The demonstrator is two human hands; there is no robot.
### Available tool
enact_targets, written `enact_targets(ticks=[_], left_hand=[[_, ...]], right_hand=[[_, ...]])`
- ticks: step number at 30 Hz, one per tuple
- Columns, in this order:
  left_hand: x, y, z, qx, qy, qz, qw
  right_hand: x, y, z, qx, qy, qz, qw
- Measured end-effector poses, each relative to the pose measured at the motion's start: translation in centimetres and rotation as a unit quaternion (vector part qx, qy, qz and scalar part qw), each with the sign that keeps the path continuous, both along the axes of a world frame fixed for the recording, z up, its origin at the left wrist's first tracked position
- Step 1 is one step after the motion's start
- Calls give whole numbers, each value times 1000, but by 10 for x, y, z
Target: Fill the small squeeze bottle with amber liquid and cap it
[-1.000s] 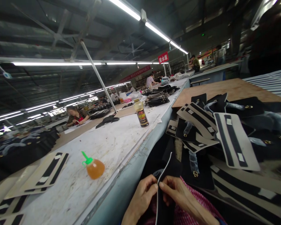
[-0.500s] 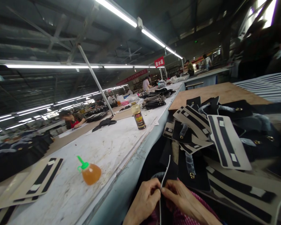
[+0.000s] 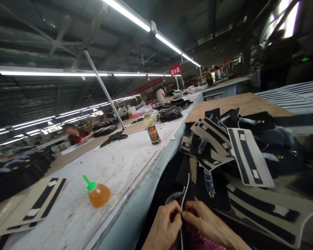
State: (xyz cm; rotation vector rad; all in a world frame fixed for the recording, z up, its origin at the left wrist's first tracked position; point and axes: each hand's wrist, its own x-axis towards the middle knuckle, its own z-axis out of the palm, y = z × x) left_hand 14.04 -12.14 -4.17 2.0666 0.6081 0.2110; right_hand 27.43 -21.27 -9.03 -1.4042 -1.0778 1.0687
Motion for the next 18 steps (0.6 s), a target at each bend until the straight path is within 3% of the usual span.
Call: enact_targets(ticks=[11, 18], left_hand=[[1, -9, -4, 102, 43, 6, 994], [1, 2, -6, 35, 32, 0, 999]], right_hand=[[3, 8, -9, -39, -15, -21, 999], [1, 9, -7, 19, 63, -1, 998]])
